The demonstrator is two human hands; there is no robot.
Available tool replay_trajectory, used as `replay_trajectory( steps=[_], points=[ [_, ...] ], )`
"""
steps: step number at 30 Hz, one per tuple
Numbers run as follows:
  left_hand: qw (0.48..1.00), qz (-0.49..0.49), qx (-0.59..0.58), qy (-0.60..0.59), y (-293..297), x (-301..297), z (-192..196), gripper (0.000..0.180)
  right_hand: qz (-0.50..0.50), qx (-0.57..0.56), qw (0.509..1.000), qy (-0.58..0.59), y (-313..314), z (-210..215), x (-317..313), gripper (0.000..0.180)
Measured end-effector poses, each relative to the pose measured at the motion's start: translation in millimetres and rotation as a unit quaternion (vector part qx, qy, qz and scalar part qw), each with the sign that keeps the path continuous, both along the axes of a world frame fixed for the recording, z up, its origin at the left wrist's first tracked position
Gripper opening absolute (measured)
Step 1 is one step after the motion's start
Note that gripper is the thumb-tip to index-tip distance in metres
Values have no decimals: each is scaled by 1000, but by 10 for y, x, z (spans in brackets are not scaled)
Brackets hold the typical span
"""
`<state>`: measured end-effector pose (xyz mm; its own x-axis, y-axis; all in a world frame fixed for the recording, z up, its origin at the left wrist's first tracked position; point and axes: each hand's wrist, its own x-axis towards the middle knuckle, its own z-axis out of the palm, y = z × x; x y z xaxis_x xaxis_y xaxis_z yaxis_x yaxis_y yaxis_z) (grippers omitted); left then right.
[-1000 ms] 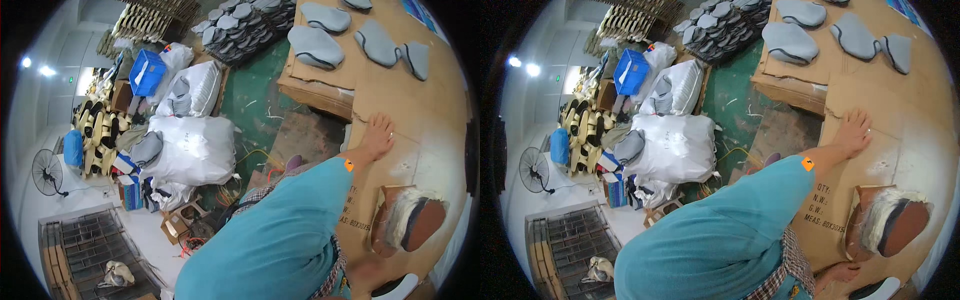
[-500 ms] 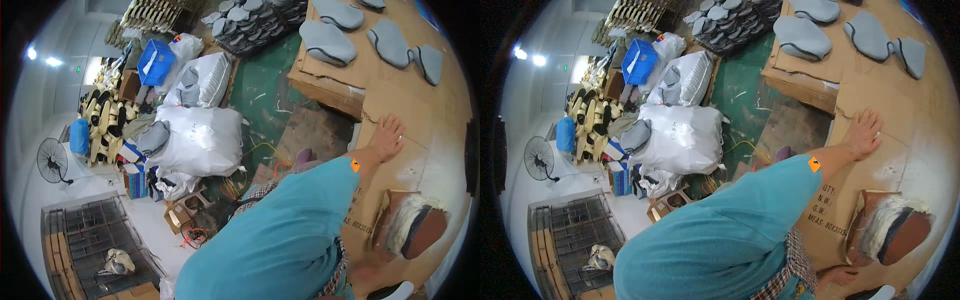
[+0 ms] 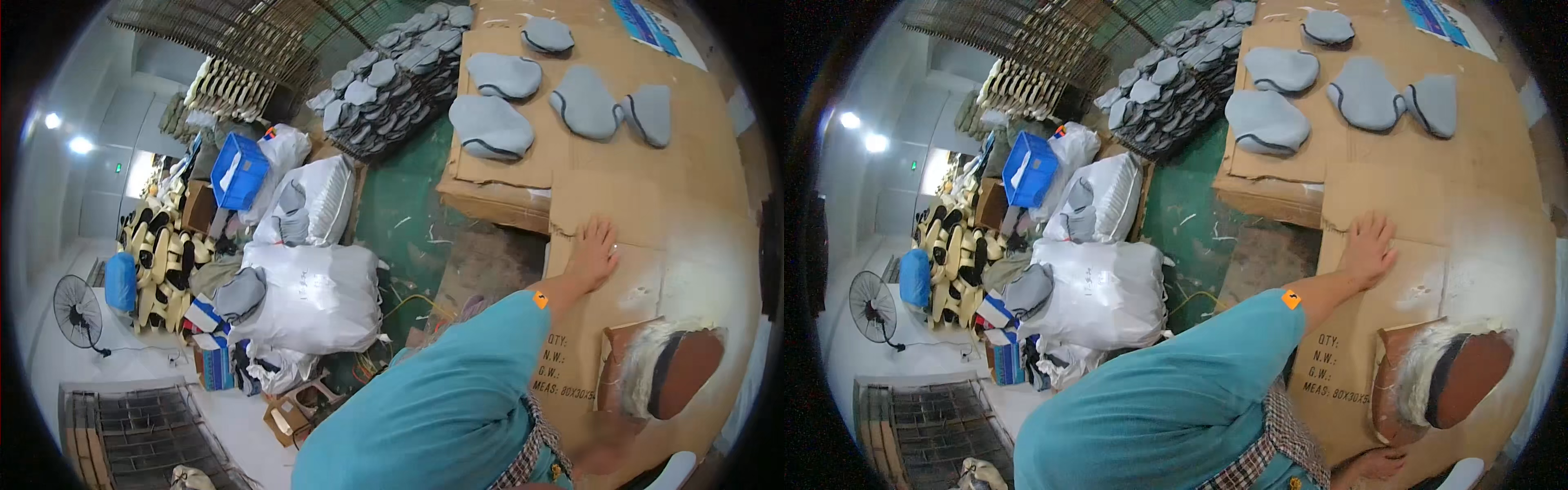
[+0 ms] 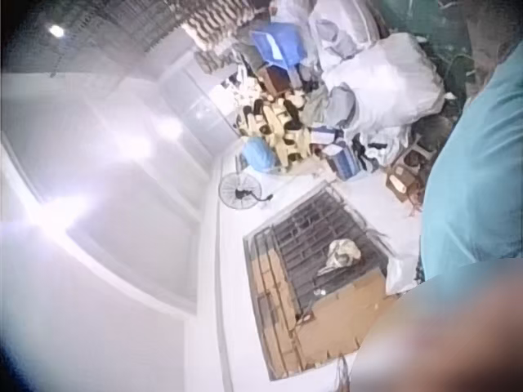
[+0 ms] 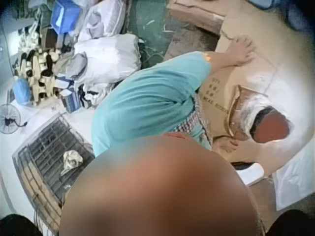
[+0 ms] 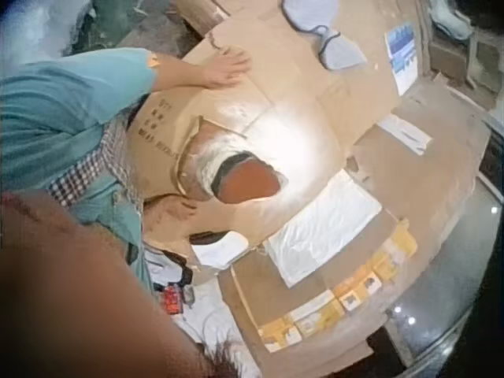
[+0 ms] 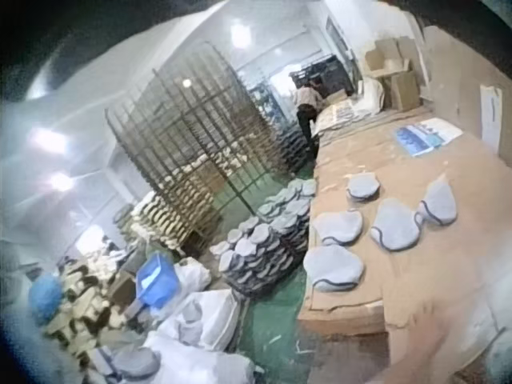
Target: Organizing shoe upper components and applying adhesive using an industrial spray gun on a workbench.
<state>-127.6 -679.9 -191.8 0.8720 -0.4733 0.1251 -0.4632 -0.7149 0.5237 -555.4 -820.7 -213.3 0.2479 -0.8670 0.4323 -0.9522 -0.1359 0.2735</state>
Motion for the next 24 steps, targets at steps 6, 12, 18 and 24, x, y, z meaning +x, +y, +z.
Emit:
replay_trajectory(
  steps=[6,12,18,24],
  points=[
    [1000,-2,0,30,44,14,88,50,36,35,998,25,116,281,174,42],
    [999,-7,-27,43,81,12,79,57,82,-33,996,34,213,372,321,38],
    [967,-62,-146,199,428,320,166,47,-7,86,980,177,210,340,295,36],
    [872,21,-359,333,1814,386,206,28,-66,170,983,35,411,497,619,36]
  ],
)
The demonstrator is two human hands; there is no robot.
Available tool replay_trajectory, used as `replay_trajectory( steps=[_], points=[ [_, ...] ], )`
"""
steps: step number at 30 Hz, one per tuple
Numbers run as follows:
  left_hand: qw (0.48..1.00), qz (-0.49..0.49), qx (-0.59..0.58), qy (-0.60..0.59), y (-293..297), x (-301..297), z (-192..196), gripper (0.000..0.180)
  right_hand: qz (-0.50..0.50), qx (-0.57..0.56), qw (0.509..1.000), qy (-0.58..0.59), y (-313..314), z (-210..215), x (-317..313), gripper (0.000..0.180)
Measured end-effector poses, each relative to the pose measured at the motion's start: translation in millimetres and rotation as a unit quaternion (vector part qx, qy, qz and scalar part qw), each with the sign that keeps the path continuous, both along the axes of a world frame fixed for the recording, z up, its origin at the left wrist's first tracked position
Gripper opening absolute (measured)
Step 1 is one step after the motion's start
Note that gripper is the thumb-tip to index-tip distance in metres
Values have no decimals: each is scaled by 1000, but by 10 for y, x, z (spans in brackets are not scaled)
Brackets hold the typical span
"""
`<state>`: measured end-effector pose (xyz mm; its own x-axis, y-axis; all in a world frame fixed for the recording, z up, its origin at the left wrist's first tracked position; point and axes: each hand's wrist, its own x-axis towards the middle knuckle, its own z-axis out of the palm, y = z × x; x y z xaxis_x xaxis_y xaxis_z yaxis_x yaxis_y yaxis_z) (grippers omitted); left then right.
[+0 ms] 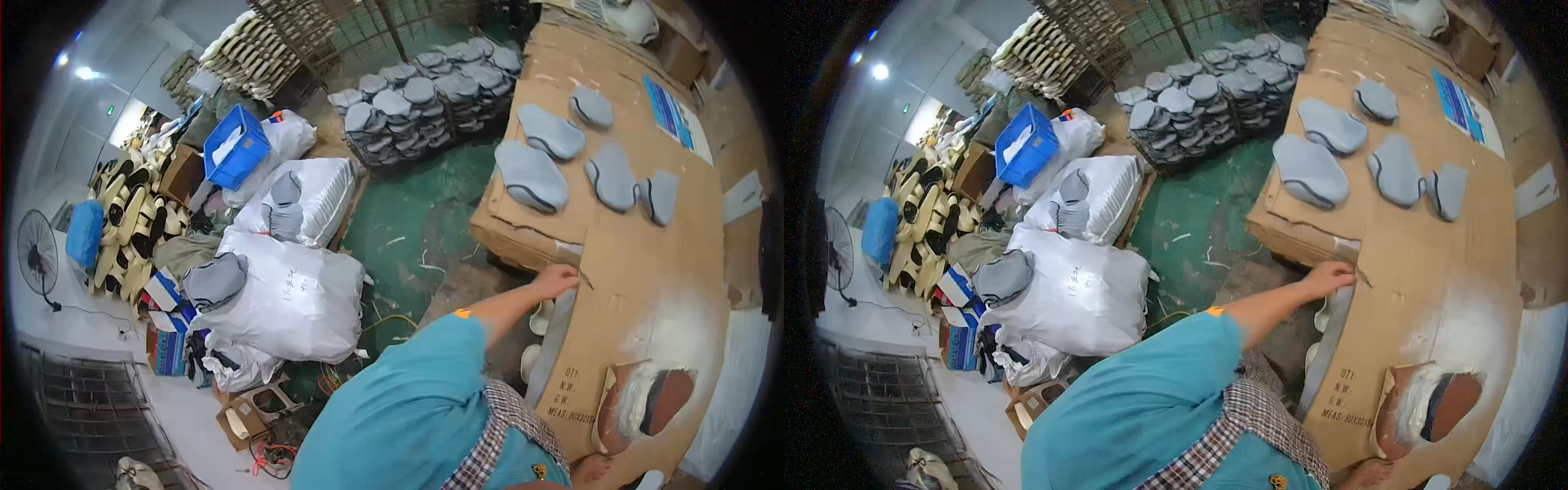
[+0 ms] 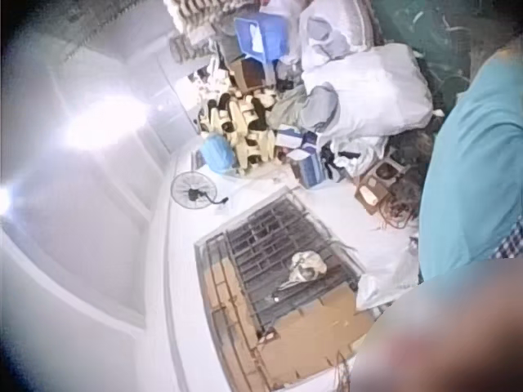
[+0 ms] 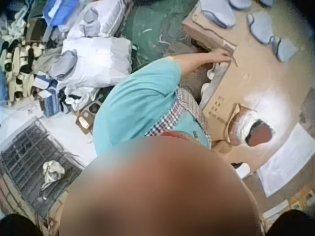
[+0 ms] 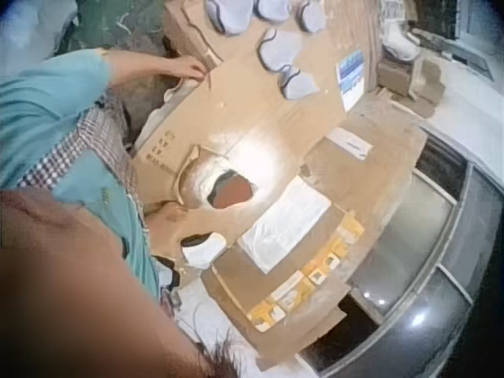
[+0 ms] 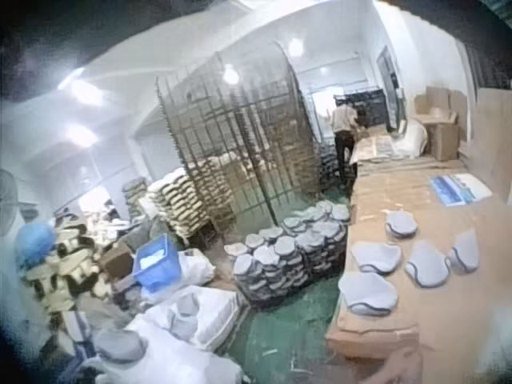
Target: Organizing shoe upper components and applying adhesive using an industrial spray gun on a workbench.
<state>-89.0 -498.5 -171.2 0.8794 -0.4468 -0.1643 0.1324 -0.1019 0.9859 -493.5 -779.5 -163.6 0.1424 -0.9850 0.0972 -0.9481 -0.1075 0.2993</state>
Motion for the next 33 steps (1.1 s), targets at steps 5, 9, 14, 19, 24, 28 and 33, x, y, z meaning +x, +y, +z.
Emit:
replay_trajectory(
  steps=[5,9,14,19,24,28,33],
  points=[
    [937,135,320,46,2086,-205,-520,33,23,-50,998,-41,147,1,223,36],
    [706,-52,695,-125,3768,-1028,-966,16,-13,-34,996,-84,212,-38,266,36],
    [688,146,664,-254,4217,-2474,-1003,7,-94,-10,985,-147,308,-143,227,36],
    [842,183,403,310,3883,-2217,-1099,9,-61,-1,981,-184,372,-146,143,38],
    [869,314,176,341,3386,-1250,-1073,16,-25,-23,988,-152,418,-5,194,38],
    [884,332,108,310,3003,-679,-772,15,-54,3,985,-163,403,-7,191,38],
    [900,285,144,298,2633,-606,-667,16,-42,-48,984,-169,345,-215,122,40]
  ],
)
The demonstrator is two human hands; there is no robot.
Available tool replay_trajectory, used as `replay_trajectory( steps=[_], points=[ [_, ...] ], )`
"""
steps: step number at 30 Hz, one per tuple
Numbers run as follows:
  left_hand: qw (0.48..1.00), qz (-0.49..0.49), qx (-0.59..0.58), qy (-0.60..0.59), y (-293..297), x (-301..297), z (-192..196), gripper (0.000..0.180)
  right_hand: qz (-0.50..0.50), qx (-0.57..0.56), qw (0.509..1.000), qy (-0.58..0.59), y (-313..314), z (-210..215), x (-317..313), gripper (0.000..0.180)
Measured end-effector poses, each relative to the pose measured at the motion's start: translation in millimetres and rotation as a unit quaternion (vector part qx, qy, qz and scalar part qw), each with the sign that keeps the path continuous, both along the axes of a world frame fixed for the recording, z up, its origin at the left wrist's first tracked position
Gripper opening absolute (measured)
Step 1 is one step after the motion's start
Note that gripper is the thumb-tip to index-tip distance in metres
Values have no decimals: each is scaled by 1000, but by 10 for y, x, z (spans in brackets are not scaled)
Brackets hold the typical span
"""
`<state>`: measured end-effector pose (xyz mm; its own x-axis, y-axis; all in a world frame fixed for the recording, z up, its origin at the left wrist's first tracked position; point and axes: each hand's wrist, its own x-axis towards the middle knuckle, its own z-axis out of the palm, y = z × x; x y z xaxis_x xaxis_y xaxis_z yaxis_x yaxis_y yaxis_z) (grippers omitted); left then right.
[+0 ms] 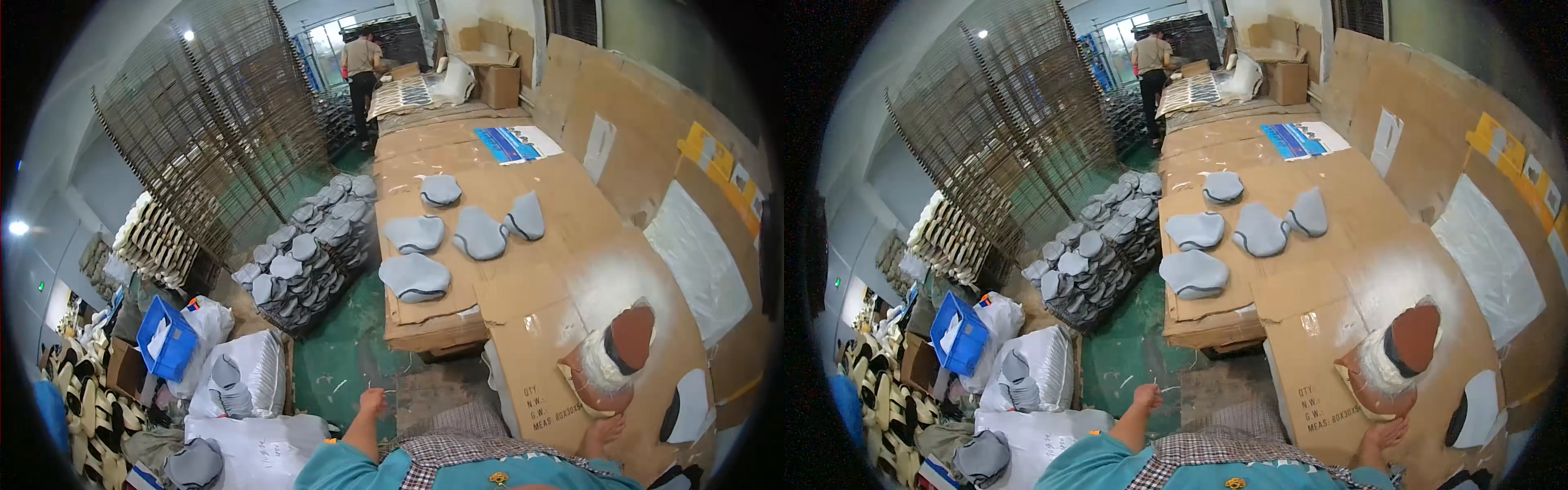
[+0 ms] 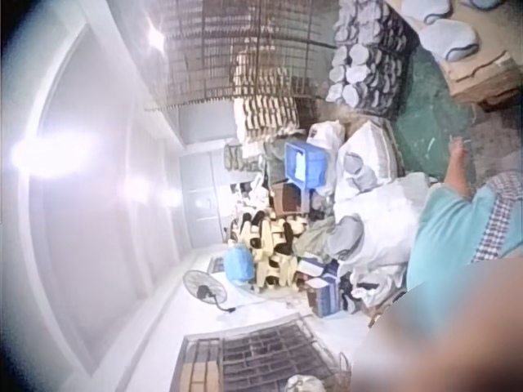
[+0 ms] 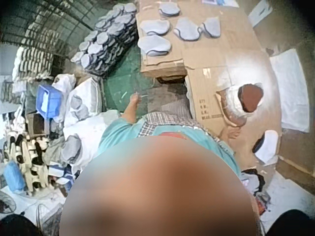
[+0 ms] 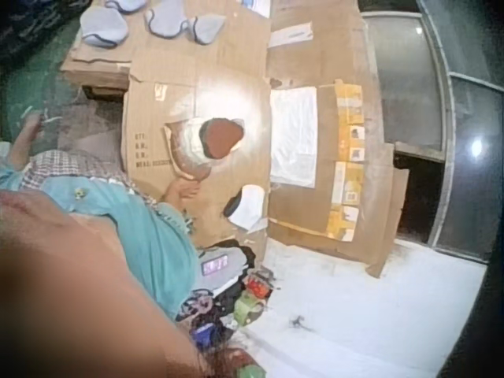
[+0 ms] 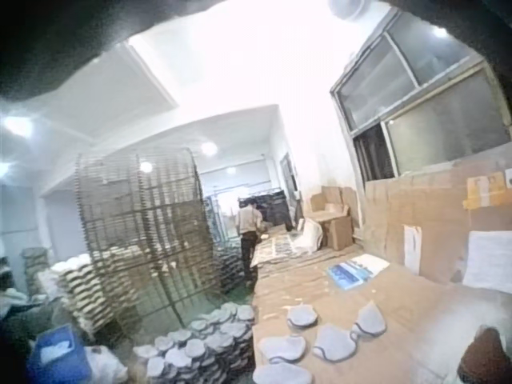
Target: Organizing shoe upper components and applying adhesive using an industrial spray gun on a workbench.
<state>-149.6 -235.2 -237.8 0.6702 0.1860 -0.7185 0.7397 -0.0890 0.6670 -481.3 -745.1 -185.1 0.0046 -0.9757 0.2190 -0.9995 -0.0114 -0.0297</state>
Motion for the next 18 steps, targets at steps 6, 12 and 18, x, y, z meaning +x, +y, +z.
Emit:
replay_trajectory(
  steps=[6,12,18],
  points=[
    [998,-25,15,64,195,-308,-116,15,-32,40,999,-18,-6,9,29,40],
    [991,59,50,110,675,-584,-125,20,-38,49,997,37,18,26,20,41],
    [989,72,42,126,808,-677,-156,23,-41,5,999,18,-70,-151,-26,40]
  ],
)
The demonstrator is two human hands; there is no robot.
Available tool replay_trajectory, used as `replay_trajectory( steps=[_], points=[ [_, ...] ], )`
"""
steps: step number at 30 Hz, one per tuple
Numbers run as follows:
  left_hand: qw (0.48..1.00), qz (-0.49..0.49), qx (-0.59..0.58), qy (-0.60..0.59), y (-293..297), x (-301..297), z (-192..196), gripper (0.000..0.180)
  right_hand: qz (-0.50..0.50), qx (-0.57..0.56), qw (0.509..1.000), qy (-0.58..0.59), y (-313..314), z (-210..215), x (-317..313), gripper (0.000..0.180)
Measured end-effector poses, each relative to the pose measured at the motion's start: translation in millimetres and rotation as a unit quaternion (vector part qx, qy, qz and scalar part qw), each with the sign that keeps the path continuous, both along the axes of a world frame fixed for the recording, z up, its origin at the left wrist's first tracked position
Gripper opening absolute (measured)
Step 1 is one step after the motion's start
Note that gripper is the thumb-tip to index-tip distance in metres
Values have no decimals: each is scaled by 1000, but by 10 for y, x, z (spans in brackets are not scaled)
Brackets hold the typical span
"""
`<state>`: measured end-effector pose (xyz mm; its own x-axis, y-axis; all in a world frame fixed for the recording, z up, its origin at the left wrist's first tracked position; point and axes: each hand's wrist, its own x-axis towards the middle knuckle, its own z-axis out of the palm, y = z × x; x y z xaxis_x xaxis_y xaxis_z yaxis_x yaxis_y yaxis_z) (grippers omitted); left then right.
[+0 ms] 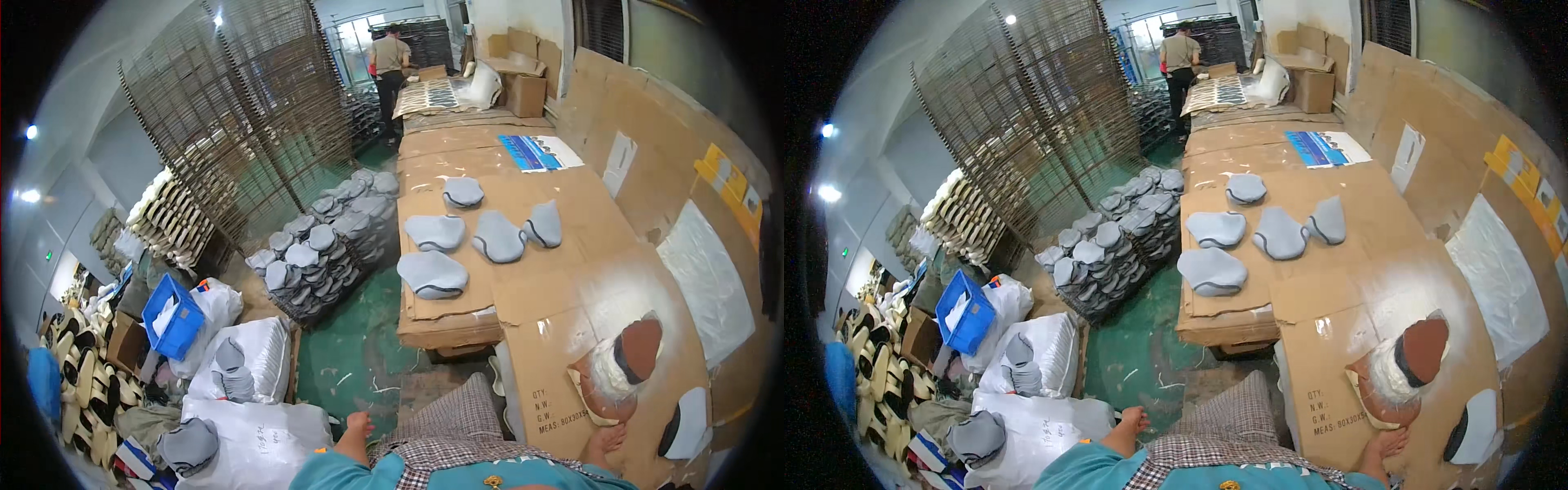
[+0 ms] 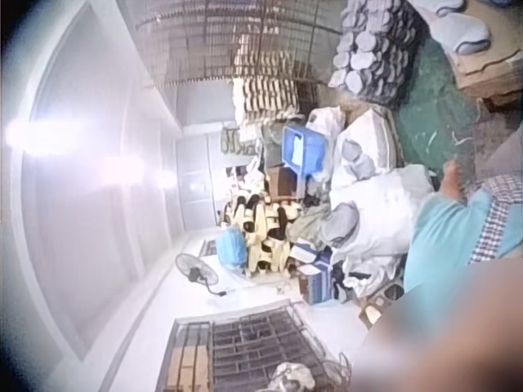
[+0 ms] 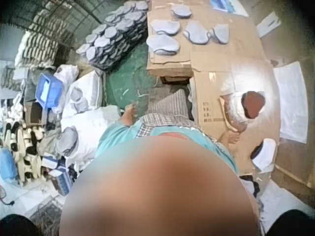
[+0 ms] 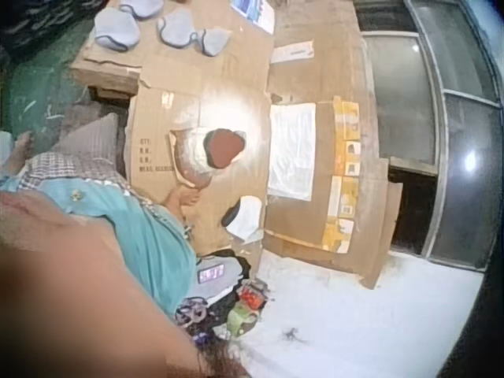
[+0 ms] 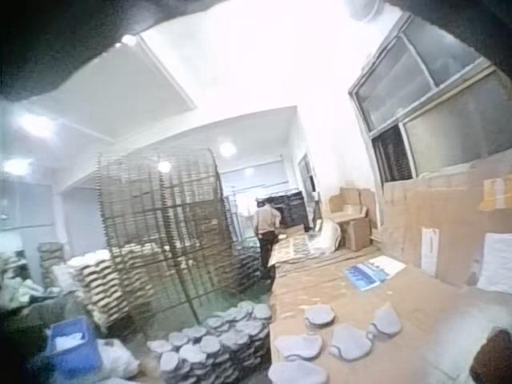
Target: Organizing shoe upper components and applying adhesive using an industrial spray gun on a workbench.
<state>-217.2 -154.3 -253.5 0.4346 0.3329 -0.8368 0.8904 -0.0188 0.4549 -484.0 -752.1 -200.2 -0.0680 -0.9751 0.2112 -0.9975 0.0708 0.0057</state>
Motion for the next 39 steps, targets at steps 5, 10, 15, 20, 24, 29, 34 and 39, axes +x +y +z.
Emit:
replay_trajectory(
  steps=[5,10,15,20,24,29,34,39],
  points=[
    [1000,11,-27,-12,39,-110,-101,23,6,31,999,-8,86,198,78,38],
    [1000,-2,0,-7,148,-269,-254,26,3,50,999,21,185,398,130,36],
    [1000,24,4,-15,187,-372,-266,29,25,-12,999,37,110,228,54,34],
    [1000,-16,-18,-8,194,-384,-205,29,16,-41,998,52,-3,-24,-19,34],
    [1000,-4,-9,1,199,-369,-206,34,23,-71,997,23,10,-43,-20,33],
    [1000,-22,-15,-16,213,-308,-201,36,12,-46,999,25,123,123,42,32],
    [998,-27,-14,-60,293,-305,-255,36,16,-31,999,-6,90,210,90,34],
    [971,-205,95,-76,326,-380,-568,31,-12,35,999,-7,4,82,39,30]
  ],
)
